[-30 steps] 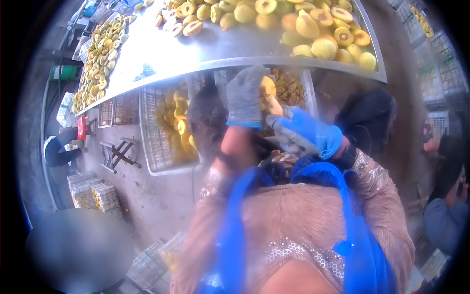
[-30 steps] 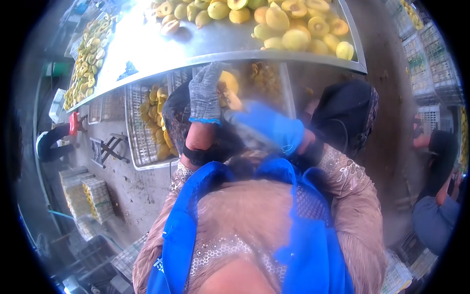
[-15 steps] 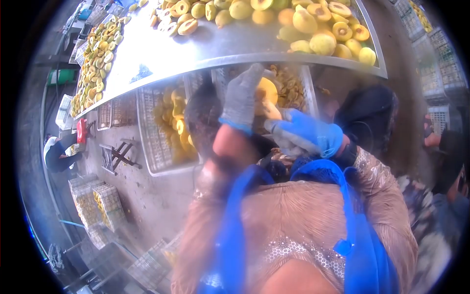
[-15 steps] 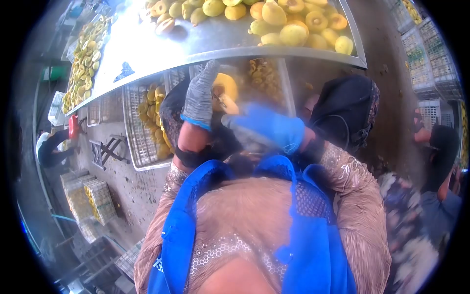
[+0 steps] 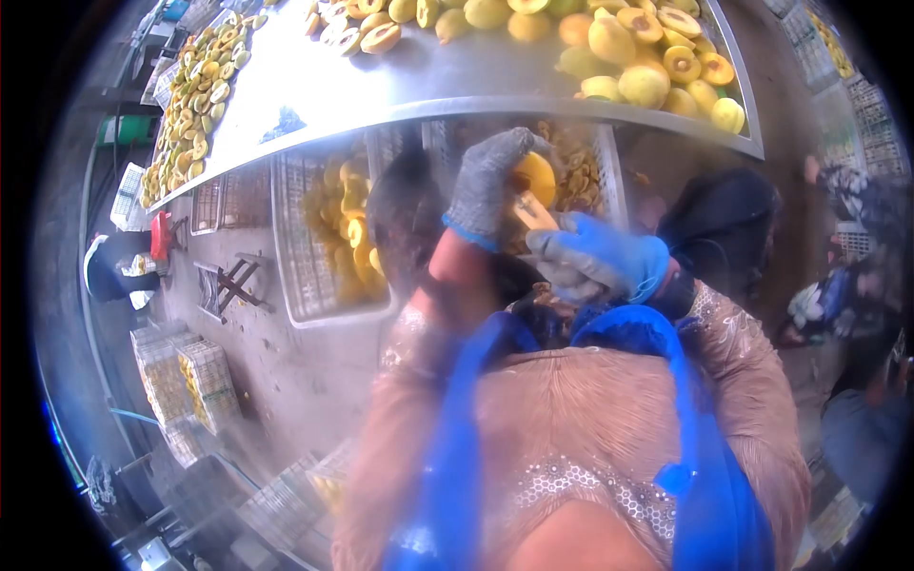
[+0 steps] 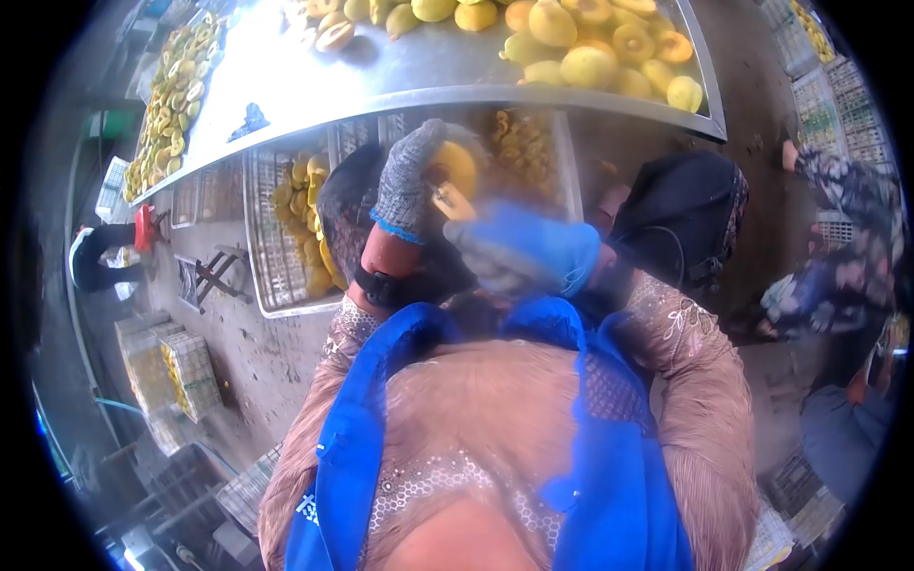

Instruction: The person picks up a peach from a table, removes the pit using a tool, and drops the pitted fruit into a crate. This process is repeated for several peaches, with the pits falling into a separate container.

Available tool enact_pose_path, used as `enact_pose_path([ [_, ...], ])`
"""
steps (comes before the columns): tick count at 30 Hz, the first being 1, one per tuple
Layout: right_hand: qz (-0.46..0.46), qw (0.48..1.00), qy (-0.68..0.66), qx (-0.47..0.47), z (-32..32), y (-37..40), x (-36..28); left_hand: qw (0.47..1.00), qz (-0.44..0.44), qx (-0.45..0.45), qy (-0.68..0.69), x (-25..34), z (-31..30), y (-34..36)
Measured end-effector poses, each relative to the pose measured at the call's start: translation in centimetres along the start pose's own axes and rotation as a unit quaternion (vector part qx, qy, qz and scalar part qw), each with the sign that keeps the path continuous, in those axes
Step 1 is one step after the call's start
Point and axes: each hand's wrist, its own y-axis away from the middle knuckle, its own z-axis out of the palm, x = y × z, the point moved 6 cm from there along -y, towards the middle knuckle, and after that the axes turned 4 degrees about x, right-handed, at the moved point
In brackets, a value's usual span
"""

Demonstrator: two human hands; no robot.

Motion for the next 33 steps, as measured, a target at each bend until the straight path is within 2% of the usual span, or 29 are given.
enact_pose_path([
  [2, 0.01, 0.998, -0.06, -0.033, 0.5, 0.1, -0.4, 0.999, 0.04, 0.005, -0.001, -0.4, -0.3, -0.6],
  [5, 0.001, 0.995, -0.068, -0.067, 1.2, -0.5, -0.1, 0.975, -0.034, 0.019, 0.218, -1.2, 0.2, 0.0],
  [8, 0.029, 0.98, -0.166, -0.108, 1.6, -0.6, 0.3, 0.984, 0.057, 0.079, 0.148, 0.5, 0.2, 0.9],
  [11, 0.029, 0.974, -0.142, -0.177, 2.2, -0.8, 0.6, 0.982, 0.096, 0.088, 0.14, 2.3, -2.6, -0.2],
  [12, -0.09, 0.986, 0.027, -0.135, 0.6, -1.4, 0.0, 0.947, 0.064, 0.148, 0.277, 1.9, -3.8, -0.9],
  [13, -0.209, 0.954, 0.194, -0.088, -0.8, -1.8, -0.7, 0.946, 0.085, 0.161, 0.27, 2.6, -4.8, -1.1],
  [15, -0.249, 0.901, 0.355, 0.017, -2.7, -2.5, -0.2, 0.942, 0.119, 0.189, 0.25, 4.2, -7.8, -0.5],
  [16, -0.18, 0.913, 0.357, 0.079, -3.5, -2.8, 0.4, 0.937, 0.252, 0.232, -0.064, 6.4, -10.1, 1.0],
  [17, -0.112, 0.979, 0.16, 0.054, -5.5, -3.3, 2.3, 0.884, 0.31, 0.231, -0.262, 8.0, -10.0, 1.2],
  [18, -0.043, 0.997, -0.047, 0.054, -7.5, -3.8, 4.2, 0.781, 0.37, 0.252, -0.435, 9.4, -9.9, 1.5],
  [20, -0.023, 0.991, 0.056, 0.119, -8.5, -3.1, 3.5, 0.684, 0.374, 0.279, -0.561, 10.8, -8.6, 0.4],
  [21, -0.028, 0.987, 0.064, 0.147, -8.2, -2.9, 3.0, 0.625, 0.37, 0.297, -0.62, 11.4, -8.0, 0.2],
  [24, -0.083, 0.974, 0.039, 0.205, -6.5, -1.7, 1.3, 0.407, 0.346, 0.354, -0.768, 13.6, -5.7, -0.6],
  [26, -0.126, 0.966, 0.07, 0.212, -5.9, -0.4, 0.3, 0.542, 0.386, 0.239, -0.707, 13.0, -0.3, -2.9],
  [27, -0.195, 0.95, 0.139, 0.199, -6.2, -0.3, -0.1, 0.657, 0.341, 0.17, -0.651, 11.7, 0.5, -5.5],
  [28, -0.265, 0.922, 0.207, 0.193, -6.5, 0.0, -0.4, 0.681, 0.317, 0.141, -0.645, 10.4, 2.3, -7.5],
  [29, -0.333, 0.884, 0.267, 0.193, -6.8, 0.3, -0.6, 0.671, 0.33, 0.098, -0.657, 9.4, 4.4, -9.0],
  [30, -0.28, 0.907, 0.239, 0.201, -7.4, 0.2, -0.2, 0.7, 0.34, 0.079, -0.623, 8.2, 6.7, -10.4],
  [31, -0.246, 0.917, 0.229, 0.213, -7.9, 0.3, 0.0, 0.672, 0.352, -0.005, -0.651, 6.0, 7.7, -12.7],
  [33, -0.196, 0.923, 0.228, 0.24, -8.8, 0.6, 0.4, 0.727, 0.298, -0.068, -0.615, 2.8, 9.9, -15.9],
])
